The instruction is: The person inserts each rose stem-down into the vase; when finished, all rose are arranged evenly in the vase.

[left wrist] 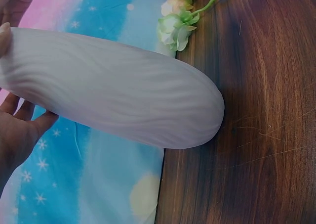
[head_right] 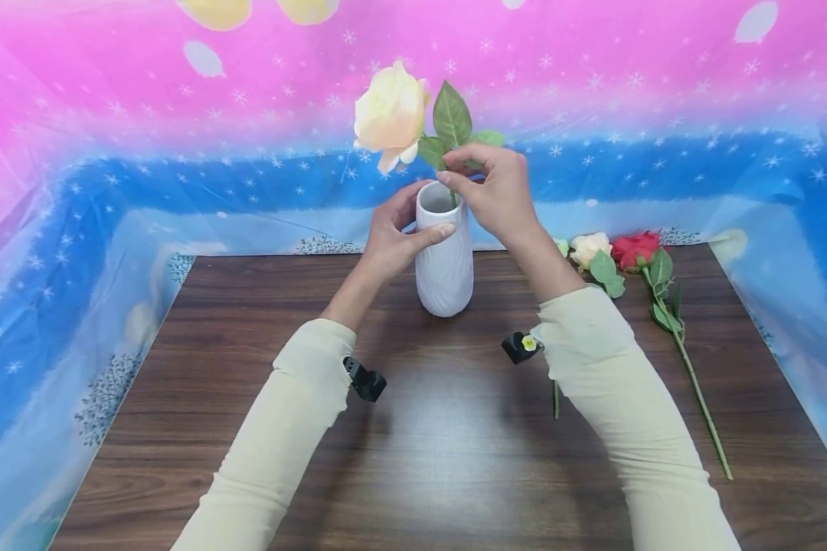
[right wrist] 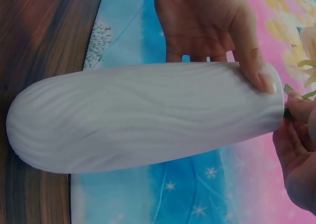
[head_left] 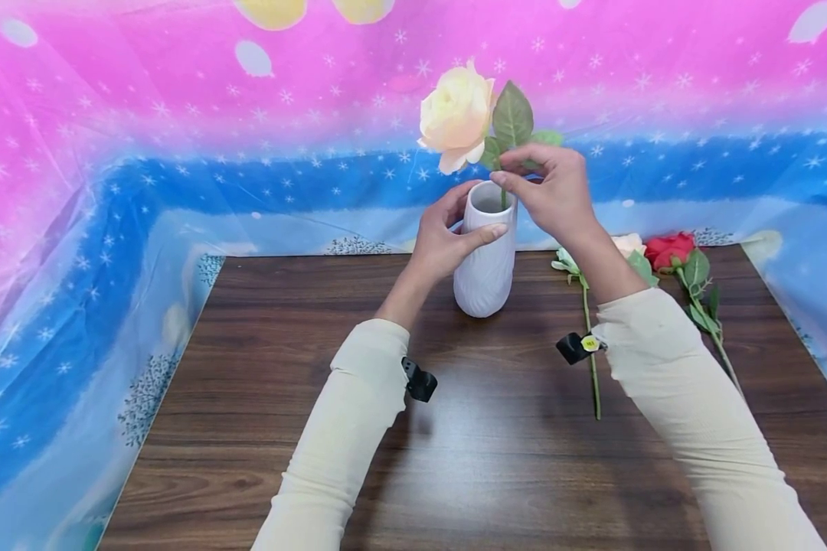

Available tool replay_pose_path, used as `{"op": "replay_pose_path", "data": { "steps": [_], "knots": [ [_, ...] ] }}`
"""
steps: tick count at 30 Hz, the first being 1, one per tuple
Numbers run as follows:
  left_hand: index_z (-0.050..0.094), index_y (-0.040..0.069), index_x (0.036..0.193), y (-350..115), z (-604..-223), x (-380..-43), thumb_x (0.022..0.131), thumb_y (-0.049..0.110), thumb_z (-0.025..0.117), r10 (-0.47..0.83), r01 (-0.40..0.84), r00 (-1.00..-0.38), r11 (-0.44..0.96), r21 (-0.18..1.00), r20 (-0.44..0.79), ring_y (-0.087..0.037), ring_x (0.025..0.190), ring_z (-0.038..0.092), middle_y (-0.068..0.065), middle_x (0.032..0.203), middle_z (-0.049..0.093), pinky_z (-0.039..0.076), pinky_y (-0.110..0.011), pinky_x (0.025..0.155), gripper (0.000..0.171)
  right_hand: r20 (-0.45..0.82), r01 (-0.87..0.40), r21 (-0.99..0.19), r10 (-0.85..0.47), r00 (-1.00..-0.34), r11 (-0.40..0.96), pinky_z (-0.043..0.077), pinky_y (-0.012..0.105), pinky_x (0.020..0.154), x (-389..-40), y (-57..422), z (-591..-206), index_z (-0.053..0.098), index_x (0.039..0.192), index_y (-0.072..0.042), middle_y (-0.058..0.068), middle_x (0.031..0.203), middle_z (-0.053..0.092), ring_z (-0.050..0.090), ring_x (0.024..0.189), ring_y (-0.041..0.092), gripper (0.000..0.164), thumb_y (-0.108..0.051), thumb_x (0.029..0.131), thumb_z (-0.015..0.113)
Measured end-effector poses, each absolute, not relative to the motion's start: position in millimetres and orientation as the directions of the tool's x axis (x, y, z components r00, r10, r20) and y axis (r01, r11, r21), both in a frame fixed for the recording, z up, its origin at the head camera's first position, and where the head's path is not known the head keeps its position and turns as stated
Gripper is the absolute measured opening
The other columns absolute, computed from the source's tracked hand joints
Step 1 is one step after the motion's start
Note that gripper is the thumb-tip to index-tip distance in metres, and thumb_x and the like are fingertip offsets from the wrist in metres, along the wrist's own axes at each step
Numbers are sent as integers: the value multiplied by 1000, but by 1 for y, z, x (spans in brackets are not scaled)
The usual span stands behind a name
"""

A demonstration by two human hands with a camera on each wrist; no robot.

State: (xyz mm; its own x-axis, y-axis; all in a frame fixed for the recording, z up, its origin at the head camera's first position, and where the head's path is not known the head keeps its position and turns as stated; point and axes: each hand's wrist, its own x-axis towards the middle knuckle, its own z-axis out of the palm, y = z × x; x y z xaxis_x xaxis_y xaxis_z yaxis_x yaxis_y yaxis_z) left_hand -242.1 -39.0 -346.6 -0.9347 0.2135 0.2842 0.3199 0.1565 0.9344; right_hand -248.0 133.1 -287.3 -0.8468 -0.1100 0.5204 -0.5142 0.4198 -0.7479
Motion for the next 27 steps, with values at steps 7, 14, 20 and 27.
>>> {"op": "replay_pose_path", "data": {
  "steps": [7, 14, 20, 27],
  "knots": [
    [55, 15, 145, -39, -347, -242, 85, 17, 82, 210, 325, -933, 141, 935, 293, -26, 121, 66, -11, 133, 67, 52, -45, 108, 66, 520, -517, -771, -102, -848, 372, 53, 13, 80, -249, 136, -289, 75, 108, 6, 11, 104, 75, 64, 82, -12, 20, -6, 92, 73],
    [55, 15, 145, -39, -347, -243, 85, 16, 82, 210, 310, -936, 111, 944, 283, -25, 123, 65, -11, 135, 65, 52, -45, 109, 66, 472, -472, -824, -81, -878, 314, 54, 18, 84, -251, 143, -297, 75, 99, 3, -24, 88, 66, 67, 86, -6, 12, -7, 91, 73],
    [54, 16, 146, -38, -347, -244, 85, 16, 82, 216, 312, -934, 102, 945, 285, -25, 123, 65, -12, 135, 65, 51, -45, 110, 67, 424, -436, -843, -109, -899, 316, 52, 21, 86, -248, 146, -300, 76, 101, -4, -10, 96, 72, 67, 91, -1, 12, -12, 93, 72],
    [56, 12, 141, -37, -348, -241, 84, 18, 84, 179, 286, -949, 135, 949, 261, -24, 125, 64, -10, 134, 65, 51, -44, 109, 64, 408, -421, -853, -111, -906, 308, 51, 19, 81, -246, 147, -304, 75, 105, 1, -23, 94, 68, 65, 94, -1, 18, -12, 94, 71]
  ]
}}
